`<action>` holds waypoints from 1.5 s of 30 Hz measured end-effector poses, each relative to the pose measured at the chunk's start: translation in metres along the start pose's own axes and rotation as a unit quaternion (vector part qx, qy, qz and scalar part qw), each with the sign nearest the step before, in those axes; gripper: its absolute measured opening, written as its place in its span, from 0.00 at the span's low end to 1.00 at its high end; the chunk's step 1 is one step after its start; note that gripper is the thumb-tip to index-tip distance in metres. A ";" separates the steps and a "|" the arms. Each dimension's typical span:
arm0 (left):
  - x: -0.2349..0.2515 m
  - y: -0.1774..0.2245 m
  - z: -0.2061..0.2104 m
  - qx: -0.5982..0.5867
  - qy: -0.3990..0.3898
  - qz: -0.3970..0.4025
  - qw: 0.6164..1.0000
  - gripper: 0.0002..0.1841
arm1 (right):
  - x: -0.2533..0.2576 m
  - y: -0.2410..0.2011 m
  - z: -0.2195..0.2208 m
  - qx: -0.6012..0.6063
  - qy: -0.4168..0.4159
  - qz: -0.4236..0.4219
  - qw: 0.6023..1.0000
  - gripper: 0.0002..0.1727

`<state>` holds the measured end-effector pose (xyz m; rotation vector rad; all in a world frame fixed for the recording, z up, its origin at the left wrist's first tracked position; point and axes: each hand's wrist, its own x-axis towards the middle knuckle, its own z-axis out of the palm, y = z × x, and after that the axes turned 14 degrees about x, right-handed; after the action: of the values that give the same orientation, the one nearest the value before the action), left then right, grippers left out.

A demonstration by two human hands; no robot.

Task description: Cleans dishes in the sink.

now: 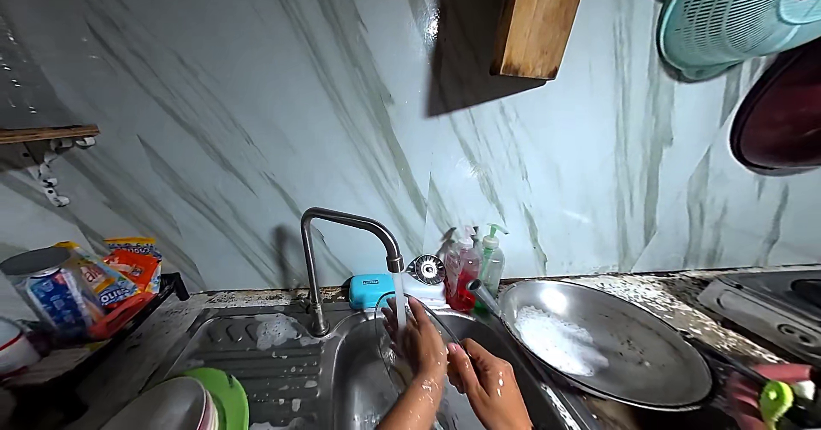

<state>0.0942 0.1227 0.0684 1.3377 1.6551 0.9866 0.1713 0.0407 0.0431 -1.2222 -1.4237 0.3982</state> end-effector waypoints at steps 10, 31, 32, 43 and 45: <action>0.030 -0.085 -0.042 -0.136 -0.090 -0.178 0.970 0.39 | -0.004 -0.023 -0.014 0.130 -0.008 0.036 0.991 0.16; 0.022 -0.136 0.000 -0.155 0.111 -0.303 0.934 0.44 | 0.069 -0.022 0.039 -0.309 -0.502 -0.069 0.805 0.25; 0.027 -0.140 0.000 -0.150 0.110 -0.306 0.934 0.45 | 0.078 -0.027 0.042 -0.317 -0.488 -0.047 0.812 0.27; 0.022 -0.125 -0.024 -0.123 0.154 -0.263 0.944 0.41 | 0.110 -0.042 0.073 -0.370 -0.491 0.034 0.788 0.37; 0.022 -0.125 -0.021 -0.111 0.144 -0.229 0.956 0.37 | 0.090 -0.041 0.090 -0.349 -0.537 0.012 0.768 0.35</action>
<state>0.0240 0.1236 -0.0394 0.6383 1.8896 1.0753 0.0930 0.1347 0.0976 -1.7001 -2.7221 0.6751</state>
